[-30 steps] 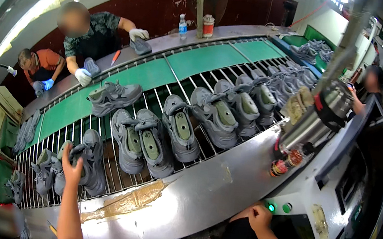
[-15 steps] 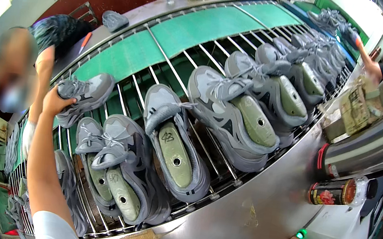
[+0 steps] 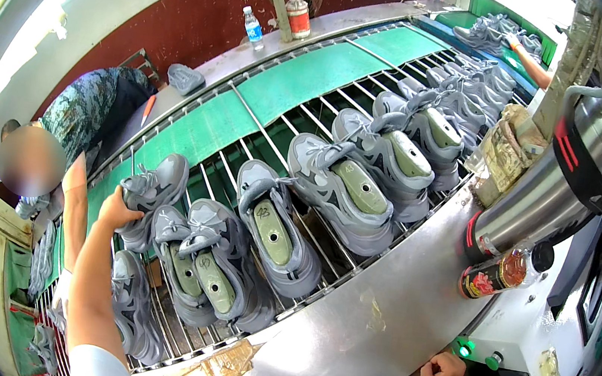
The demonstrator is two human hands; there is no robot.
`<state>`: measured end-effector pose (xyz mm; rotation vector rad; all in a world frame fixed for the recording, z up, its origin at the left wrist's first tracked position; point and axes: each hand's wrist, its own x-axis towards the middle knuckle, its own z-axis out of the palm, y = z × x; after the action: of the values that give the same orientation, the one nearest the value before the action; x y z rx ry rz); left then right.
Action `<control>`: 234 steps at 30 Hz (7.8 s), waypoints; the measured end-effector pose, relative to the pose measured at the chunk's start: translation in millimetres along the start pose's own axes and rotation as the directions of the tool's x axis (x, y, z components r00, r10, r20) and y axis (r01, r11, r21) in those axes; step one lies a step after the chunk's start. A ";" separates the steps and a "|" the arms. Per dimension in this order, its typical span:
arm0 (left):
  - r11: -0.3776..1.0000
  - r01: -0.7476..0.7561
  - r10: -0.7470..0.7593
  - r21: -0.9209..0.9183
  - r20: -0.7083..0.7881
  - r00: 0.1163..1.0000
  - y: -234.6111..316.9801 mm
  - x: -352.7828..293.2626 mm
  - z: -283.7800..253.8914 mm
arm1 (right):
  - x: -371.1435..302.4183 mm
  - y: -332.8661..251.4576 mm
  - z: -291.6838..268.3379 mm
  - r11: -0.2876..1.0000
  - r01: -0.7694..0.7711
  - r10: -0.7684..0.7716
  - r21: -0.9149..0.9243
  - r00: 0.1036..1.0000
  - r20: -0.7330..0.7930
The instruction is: The person takes shoes from a conveyor belt, places them into a lasting machine one at a time, and activates the machine to press the soles and uppers together before returning them to the belt.
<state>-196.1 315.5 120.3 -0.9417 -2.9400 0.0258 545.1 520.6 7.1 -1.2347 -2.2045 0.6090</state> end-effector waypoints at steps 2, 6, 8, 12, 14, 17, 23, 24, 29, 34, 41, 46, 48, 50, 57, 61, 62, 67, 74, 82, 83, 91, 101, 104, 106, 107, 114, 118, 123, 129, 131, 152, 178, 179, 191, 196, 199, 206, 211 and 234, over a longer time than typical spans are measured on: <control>0.999 0.021 -0.022 -0.026 -0.046 0.999 1.3 -3.6 -4.5 | -1.4 1.9 0.5 1.000 0.001 0.000 0.013 1.000 -0.016; 0.993 0.089 -0.085 0.081 -0.056 0.995 33.9 -5.7 -18.4 | -5.1 -1.3 -4.2 1.000 -0.019 0.019 0.009 1.000 0.011; 0.985 0.081 -0.075 0.155 -0.047 0.996 45.6 -7.2 -31.2 | -2.8 -5.0 -7.1 1.000 0.008 -0.008 -0.017 1.000 0.007; 0.966 0.051 -0.035 0.253 -0.069 0.997 50.4 -37.8 -66.8 | -7.7 -8.7 -10.3 0.997 0.071 -0.072 -0.040 0.997 -0.012; 0.968 0.050 -0.028 0.245 -0.090 0.996 42.9 -63.5 -80.7 | -8.8 -12.8 -15.2 0.997 0.075 -0.075 -0.015 0.997 -0.010; 0.981 0.014 0.047 0.195 -0.308 0.950 40.3 -123.5 -112.2 | -24.4 -13.8 -25.6 0.997 0.051 -0.050 0.060 0.999 -0.005; 0.970 0.168 -0.213 -0.174 -0.287 0.934 64.5 -279.5 -187.8 | -54.5 0.0 -35.6 0.971 0.179 -0.184 0.161 0.983 0.016; 0.928 0.121 -0.241 -0.352 -0.323 0.915 53.1 -318.5 -184.9 | -60.6 -17.4 -43.2 0.935 0.115 -0.156 0.334 0.983 0.096; -0.019 0.143 -0.412 -0.989 0.138 0.901 88.0 -502.2 -125.9 | -98.0 -112.7 -64.9 0.456 -0.261 -0.362 0.851 0.818 0.446; -0.463 0.318 0.163 -0.828 0.273 0.948 234.6 -586.9 -63.4 | -105.8 -170.4 -104.2 0.505 -0.039 -0.532 0.862 0.773 0.347; -0.392 0.266 0.446 -0.881 0.071 0.892 385.1 -582.7 -74.2 | -84.8 -61.4 -186.1 0.076 -0.212 -0.081 0.974 0.973 0.218; -0.281 0.169 0.732 -0.945 -0.096 0.674 432.0 -553.3 -78.2 | -52.0 6.5 -280.9 -0.017 -0.029 0.265 0.999 0.964 0.032; -0.220 0.175 0.596 -0.960 0.009 0.803 419.9 -533.6 -36.3 | -24.7 38.9 -328.2 0.294 0.035 0.435 0.955 0.885 -0.166; -0.061 0.149 0.356 -0.987 0.118 0.927 389.5 -511.0 7.4 | 9.1 65.8 -378.1 0.559 -0.042 0.552 0.828 0.764 -0.334; 0.199 0.126 -0.032 -0.972 0.122 0.992 286.2 -505.2 77.4 | 141.4 148.1 -476.4 0.758 -0.615 0.610 0.218 0.548 -0.573; 0.632 -0.071 0.085 -0.771 -0.022 0.996 292.6 -502.4 63.7 | 195.2 159.8 -458.8 0.606 -0.793 0.667 -0.059 0.547 -0.505; 0.627 -0.032 0.055 -0.778 0.004 0.998 296.3 -503.0 61.4 | 197.7 163.5 -452.7 0.548 -0.825 0.703 -0.139 0.544 -0.458; 0.714 -0.148 0.099 -0.684 -0.111 0.989 300.3 -504.9 53.8 | 198.0 146.4 -405.0 0.545 -0.825 0.735 -0.147 0.555 -0.390; 0.139 -0.126 0.369 -0.982 -0.066 0.927 410.9 -515.2 63.0 | 108.4 106.1 -392.2 0.712 -0.622 0.527 -0.325 0.780 -0.337; -0.405 0.697 0.738 -0.592 0.239 0.631 574.4 -540.0 13.9 | -53.5 169.0 -494.4 0.774 -0.443 0.133 -0.452 0.812 -0.568; -0.393 0.738 0.735 -0.548 0.295 0.610 583.1 -540.6 6.9 | -63.3 175.4 -514.6 0.711 -0.497 0.077 -0.497 0.758 -0.648; -0.109 0.626 0.790 -0.772 0.315 0.526 514.8 -553.2 4.8 | -62.2 268.5 -611.3 0.294 -0.919 0.809 -0.263 0.385 -0.443; -0.177 0.533 0.291 -0.827 0.473 0.831 328.8 -609.4 35.8 | -94.1 282.1 -583.7 0.449 -0.893 0.455 0.021 0.208 -0.866; -0.251 0.502 0.188 -0.828 0.467 0.864 296.6 -631.3 42.2 | -126.9 258.1 -553.5 0.748 -0.654 0.072 -0.111 0.246 -0.967; -0.248 0.497 0.179 -0.831 0.465 0.867 292.5 -642.0 44.0 | -155.7 250.4 -534.7 0.783 -0.606 -0.024 -0.140 0.196 -0.980; -0.251 0.492 0.181 -0.834 0.459 0.870 292.8 -643.1 48.5 | -160.7 237.2 -526.8 0.853 -0.517 0.018 -0.068 0.160 -0.987; -0.227 0.400 0.539 -0.888 0.227 0.811 363.9 -644.3 -8.0 | -180.6 197.2 -481.5 0.296 0.442 0.502 0.847 0.682 -0.532; -0.347 0.054 0.716 -0.936 -0.227 0.661 387.8 -643.1 -97.1 | -133.4 -17.2 -365.8 0.171 0.304 0.349 0.937 0.871 -0.346; -0.580 0.087 0.339 -0.810 -0.142 0.930 317.2 -634.6 -116.1 | -113.3 -161.2 -217.3 -0.108 -0.545 -0.048 0.832 0.839 0.543; -0.602 -0.264 -0.396 -0.753 -0.006 0.918 154.7 -662.4 -107.5 | -127.7 -300.2 -98.8 0.622 -0.328 -0.599 0.711 0.385 0.702; -0.413 -0.381 -0.651 -0.827 -0.025 0.759 117.8 -681.0 -95.4 | -142.5 -306.8 -105.6 0.619 -0.185 -0.740 0.763 0.188 0.646; 0.377 0.201 -0.780 -0.904 -0.193 0.595 -83.8 -409.0 64.7 | -32.8 -29.1 -4.7 0.939 0.289 -0.256 -0.185 0.949 0.182; 0.855 -0.381 0.198 -0.352 -0.457 0.867 281.9 -226.7 14.0 | -15.1 -22.9 -22.7 0.959 0.282 -0.283 0.020 0.957 0.065; 0.856 -0.411 0.259 -0.314 -0.427 0.866 274.5 -220.0 13.0 | -14.4 -19.6 -24.4 0.963 0.268 -0.269 0.036 0.961 0.055; 0.904 -0.314 0.189 -0.289 -0.391 0.901 207.8 -173.8 -1.4 | -13.5 -11.0 -22.0 0.971 0.230 -0.234 0.069 0.970 0.065; 0.853 -0.088 0.004 -0.515 -0.163 0.987 180.8 -161.8 6.3 | -10.9 -12.8 -24.7 0.970 0.234 -0.238 0.070 0.969 0.065; 0.859 -0.055 -0.006 -0.508 -0.117 0.993 170.9 -163.8 9.0 | -10.7 -14.9 -22.8 0.969 0.235 -0.240 0.074 0.968 0.070; 0.896 0.150 -0.258 -0.419 -0.215 0.942 188.7 -185.7 21.9 | -10.7 -22.2 -18.5 0.958 0.282 -0.284 0.045 0.957 0.053; 0.789 0.222 -0.268 -0.573 0.003 0.963 207.8 -209.3 -2.3 | -14.3 -13.3 -16.9 0.962 0.272 -0.271 -0.010 0.960 0.072; -0.635 -0.522 -0.764 -0.570 0.361 0.535 -301.6 -195.9 92.5 | -94.1 -202.2 78.7 0.694 0.659 -0.718 0.290 0.603 0.349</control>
<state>-217.2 -43.7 28.6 0.5845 -0.8252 -2.7475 408.8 332.2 50.1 -0.0720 -2.6969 0.7217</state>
